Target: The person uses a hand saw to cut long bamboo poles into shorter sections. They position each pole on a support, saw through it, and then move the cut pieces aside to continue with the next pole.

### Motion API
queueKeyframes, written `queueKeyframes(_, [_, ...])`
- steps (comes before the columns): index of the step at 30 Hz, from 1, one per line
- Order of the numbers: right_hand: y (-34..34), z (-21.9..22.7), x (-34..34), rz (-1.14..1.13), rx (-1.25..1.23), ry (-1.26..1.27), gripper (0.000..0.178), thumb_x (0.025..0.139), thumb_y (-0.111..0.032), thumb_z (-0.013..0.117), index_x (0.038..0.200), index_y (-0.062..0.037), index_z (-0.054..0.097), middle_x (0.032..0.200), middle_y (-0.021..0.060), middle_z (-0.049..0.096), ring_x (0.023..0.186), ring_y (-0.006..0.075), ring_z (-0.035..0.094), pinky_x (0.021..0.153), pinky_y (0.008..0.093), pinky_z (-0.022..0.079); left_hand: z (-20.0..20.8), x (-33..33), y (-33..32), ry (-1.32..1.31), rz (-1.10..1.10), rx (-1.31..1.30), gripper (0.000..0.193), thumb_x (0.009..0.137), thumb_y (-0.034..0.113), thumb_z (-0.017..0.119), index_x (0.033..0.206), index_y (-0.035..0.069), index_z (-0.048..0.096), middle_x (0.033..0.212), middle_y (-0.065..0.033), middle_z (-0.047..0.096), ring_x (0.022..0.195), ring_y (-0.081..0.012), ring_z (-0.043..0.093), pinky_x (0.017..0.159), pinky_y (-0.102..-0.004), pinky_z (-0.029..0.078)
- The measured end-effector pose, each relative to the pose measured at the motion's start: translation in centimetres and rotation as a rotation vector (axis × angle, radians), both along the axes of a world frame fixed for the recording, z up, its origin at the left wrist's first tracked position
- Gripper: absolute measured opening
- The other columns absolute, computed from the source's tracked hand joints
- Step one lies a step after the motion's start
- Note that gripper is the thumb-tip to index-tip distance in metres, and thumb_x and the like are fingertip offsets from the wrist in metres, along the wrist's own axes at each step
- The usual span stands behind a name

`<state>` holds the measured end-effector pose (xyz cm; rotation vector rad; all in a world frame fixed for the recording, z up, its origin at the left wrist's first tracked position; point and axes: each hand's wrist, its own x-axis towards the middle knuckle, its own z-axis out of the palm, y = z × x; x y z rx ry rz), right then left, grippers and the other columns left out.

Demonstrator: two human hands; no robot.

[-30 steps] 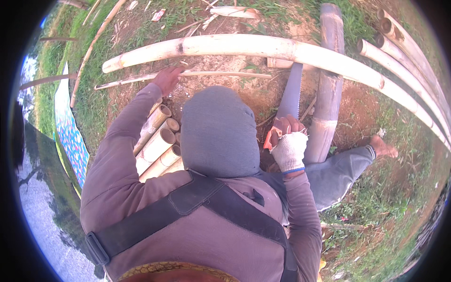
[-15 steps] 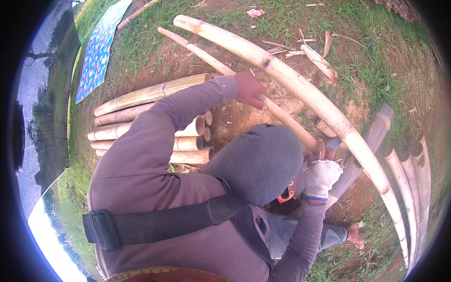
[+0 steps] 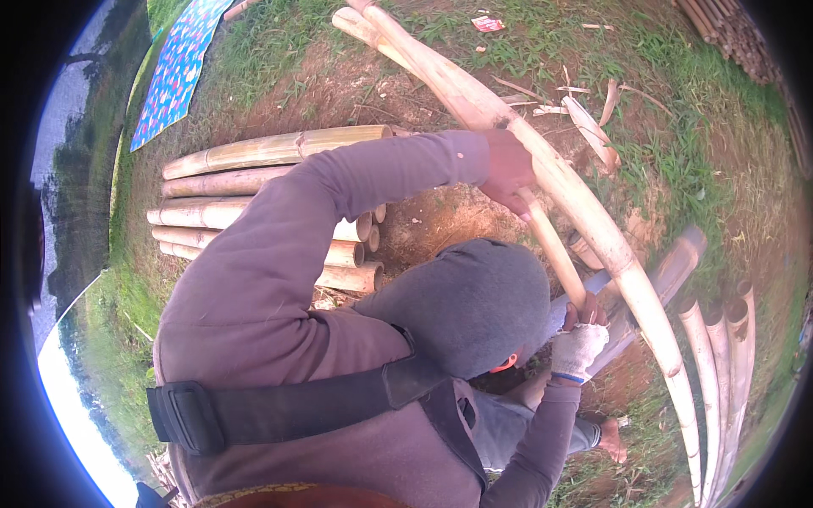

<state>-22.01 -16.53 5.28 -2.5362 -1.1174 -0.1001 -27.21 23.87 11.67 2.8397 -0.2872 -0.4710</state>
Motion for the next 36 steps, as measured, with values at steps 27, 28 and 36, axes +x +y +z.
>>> queueKeyframes(27, [-10.1, 4.5, 12.8, -0.109, -0.252, -0.095, 0.042, 0.100, -0.024, 0.071, 0.139, -0.0126, 0.068, 0.124, 0.0189, 0.070, 0.118, 0.0416, 0.066, 0.109, 0.0553, 0.048, -4.4, 10.4, -10.5, -0.085, 0.029, -0.264, 0.069, 0.090, 0.070, 0.073, 0.121, 0.009, 0.071, 0.111, -0.0178, 0.076, 0.103, -0.0412, 0.073, 0.092, -0.0534, 0.056])
queueKeyframes(28, [-10.4, 4.1, 13.8, -0.109, -0.257, -0.082, 0.042, 0.100, -0.026, 0.071, 0.139, -0.0132, 0.068, 0.124, 0.0182, 0.071, 0.117, 0.0415, 0.066, 0.108, 0.0550, 0.049, -5.0, 10.6, -10.6, -0.175, 0.021, -0.279, 0.066, 0.090, 0.067, 0.076, 0.122, 0.010, 0.070, 0.115, -0.0171, 0.074, 0.105, -0.0405, 0.072, 0.094, -0.0533, 0.055])
queueKeyframes(36, [-9.8, 1.3, 18.4, -0.209, -0.278, 0.014, 0.042, 0.102, -0.031, 0.070, 0.141, -0.0153, 0.070, 0.133, 0.0162, 0.070, 0.122, 0.0416, 0.066, 0.110, 0.0521, 0.049, -7.3, 12.6, -14.2, -0.441, -0.051, -0.167, 0.080, 0.088, 0.055, 0.083, 0.151, 0.014, 0.056, 0.148, -0.0160, 0.058, 0.141, -0.0364, 0.052, 0.117, -0.0543, 0.040])
